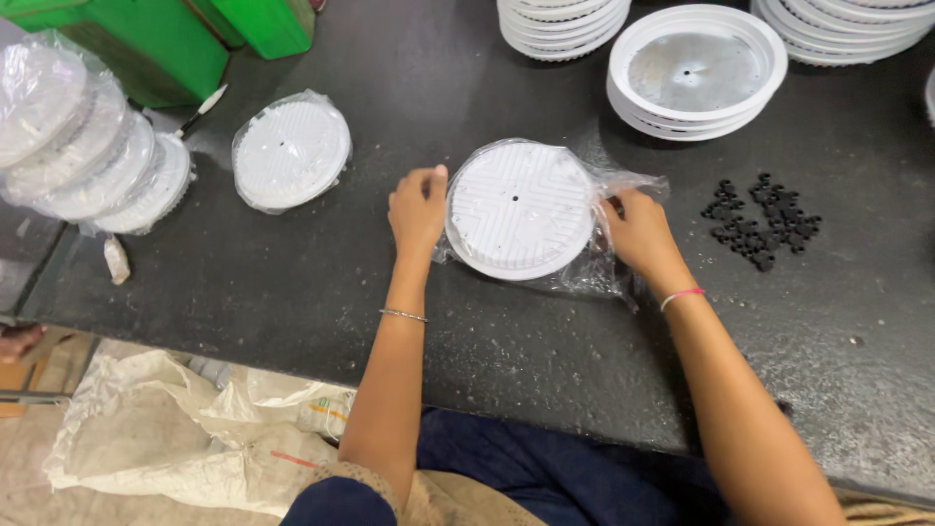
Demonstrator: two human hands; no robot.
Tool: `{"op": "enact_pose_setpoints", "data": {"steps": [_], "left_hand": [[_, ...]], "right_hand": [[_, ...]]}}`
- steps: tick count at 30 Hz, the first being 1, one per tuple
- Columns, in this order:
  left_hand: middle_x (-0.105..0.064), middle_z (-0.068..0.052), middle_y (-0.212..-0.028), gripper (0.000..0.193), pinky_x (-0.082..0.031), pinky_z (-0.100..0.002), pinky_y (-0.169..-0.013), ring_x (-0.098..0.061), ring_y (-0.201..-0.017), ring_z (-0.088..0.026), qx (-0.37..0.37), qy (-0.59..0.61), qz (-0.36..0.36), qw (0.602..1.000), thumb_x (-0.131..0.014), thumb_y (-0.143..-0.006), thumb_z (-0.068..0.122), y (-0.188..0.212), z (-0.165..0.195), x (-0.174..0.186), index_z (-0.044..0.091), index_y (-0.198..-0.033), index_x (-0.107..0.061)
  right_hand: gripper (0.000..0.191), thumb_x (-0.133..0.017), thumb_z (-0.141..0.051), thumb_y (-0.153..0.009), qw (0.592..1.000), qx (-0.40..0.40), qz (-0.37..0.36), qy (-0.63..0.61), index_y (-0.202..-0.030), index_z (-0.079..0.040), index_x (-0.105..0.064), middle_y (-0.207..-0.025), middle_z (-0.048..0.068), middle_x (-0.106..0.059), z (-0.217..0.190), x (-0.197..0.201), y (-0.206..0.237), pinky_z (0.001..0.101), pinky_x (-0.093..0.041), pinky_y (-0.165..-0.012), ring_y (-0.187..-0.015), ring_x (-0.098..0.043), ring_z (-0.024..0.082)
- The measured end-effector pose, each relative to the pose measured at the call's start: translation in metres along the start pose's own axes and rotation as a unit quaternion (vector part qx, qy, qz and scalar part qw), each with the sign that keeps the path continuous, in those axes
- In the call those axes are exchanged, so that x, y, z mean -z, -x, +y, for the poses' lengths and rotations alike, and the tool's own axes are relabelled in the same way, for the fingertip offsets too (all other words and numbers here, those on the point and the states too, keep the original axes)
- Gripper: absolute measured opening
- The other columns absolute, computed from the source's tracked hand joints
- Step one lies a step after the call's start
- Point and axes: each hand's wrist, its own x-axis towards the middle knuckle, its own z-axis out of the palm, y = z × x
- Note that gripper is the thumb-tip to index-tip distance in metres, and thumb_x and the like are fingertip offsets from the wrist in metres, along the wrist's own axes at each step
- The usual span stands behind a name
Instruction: The person unwraps plastic film from round white lamp housing covers, stacks the covers, and presses small black fasteners into the holes on the underside of each housing, working through the housings one at a time on the workbench.
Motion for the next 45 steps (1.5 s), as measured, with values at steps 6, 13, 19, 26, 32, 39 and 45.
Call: {"op": "enact_pose_setpoints", "data": {"steps": [6,13,19,26,32,39,45], "left_hand": [[-0.075,-0.013,-0.085,0.045,-0.049,-0.052,-0.082,-0.068,-0.088,-0.039,0.021,-0.05,-0.061,0.997,-0.057,-0.097,0.05,0.013,-0.015,-0.006,0.009,-0.092,-0.077],[-0.075,-0.011,-0.081,0.045,-0.05,-0.047,-0.08,-0.072,-0.082,-0.034,0.026,0.009,-0.101,0.995,-0.063,-0.094,0.052,0.02,0.008,-0.004,0.009,-0.091,-0.076],[-0.073,-0.012,-0.086,0.027,-0.053,-0.044,-0.073,-0.07,-0.081,-0.034,-0.018,0.064,0.058,0.996,-0.063,-0.096,0.033,-0.003,-0.013,0.002,0.01,-0.09,-0.073],[-0.069,-0.012,-0.11,0.018,-0.053,-0.046,-0.087,-0.067,-0.099,-0.028,0.241,0.446,0.218,0.834,-0.052,-0.101,0.022,-0.042,-0.085,0.099,0.006,-0.103,-0.061],[-0.076,-0.011,-0.121,0.022,-0.054,-0.045,-0.097,-0.069,-0.107,-0.029,0.036,0.394,0.283,0.874,-0.053,-0.089,-0.009,-0.026,-0.091,0.131,0.002,-0.108,-0.055],[-0.072,-0.008,-0.122,0.05,-0.053,-0.046,-0.096,-0.067,-0.114,-0.037,-0.093,-0.087,0.092,0.988,-0.055,-0.086,-0.009,0.01,-0.087,0.132,0.015,-0.129,-0.057],[-0.054,-0.02,-0.14,0.096,-0.053,-0.053,-0.083,-0.065,-0.101,-0.046,-0.098,-0.131,-0.067,0.984,-0.074,-0.071,0.018,0.024,-0.073,0.137,0.021,-0.155,-0.028]], "right_hand": [[0.025,-0.06,-0.017,-0.1,0.956,-0.139,-0.091,-0.243,-0.113,0.001,-0.07,-0.084,0.004,-0.068,0.022,0.0,-0.006,0.0337,-0.051,-0.057,-0.065,-0.061,0.012],[0.036,-0.049,-0.008,-0.102,0.99,-0.078,-0.025,-0.116,-0.131,-0.003,-0.071,-0.1,0.008,-0.07,0.044,0.035,-0.012,0.0305,-0.046,-0.074,-0.085,-0.059,0.015],[0.03,-0.054,-0.013,-0.104,0.997,-0.04,-0.014,-0.067,-0.128,0.0,-0.067,-0.111,0.013,-0.073,0.041,0.04,-0.013,0.0306,-0.048,-0.092,-0.101,-0.065,0.019],[0.029,-0.053,-0.009,-0.105,0.997,-0.049,0.004,-0.066,-0.127,-0.001,-0.069,-0.109,0.014,-0.073,0.033,0.047,-0.009,0.0302,-0.049,-0.088,-0.097,-0.064,0.019],[0.027,-0.054,-0.009,-0.107,0.999,0.001,0.011,-0.04,-0.128,0.0,-0.069,-0.11,0.016,-0.073,0.033,0.046,-0.008,0.0305,-0.049,-0.089,-0.099,-0.066,0.018],[0.026,-0.057,-0.01,-0.109,0.999,-0.049,0.02,0.006,-0.13,-0.003,-0.071,-0.105,0.017,-0.073,0.028,0.044,-0.003,0.0324,-0.049,-0.081,-0.089,-0.063,0.019],[0.021,-0.058,-0.011,-0.115,1.0,-0.014,0.015,0.018,-0.129,-0.001,-0.07,-0.104,0.016,-0.071,0.053,0.043,-0.007,0.0309,-0.048,-0.08,-0.089,-0.06,0.016]]}}
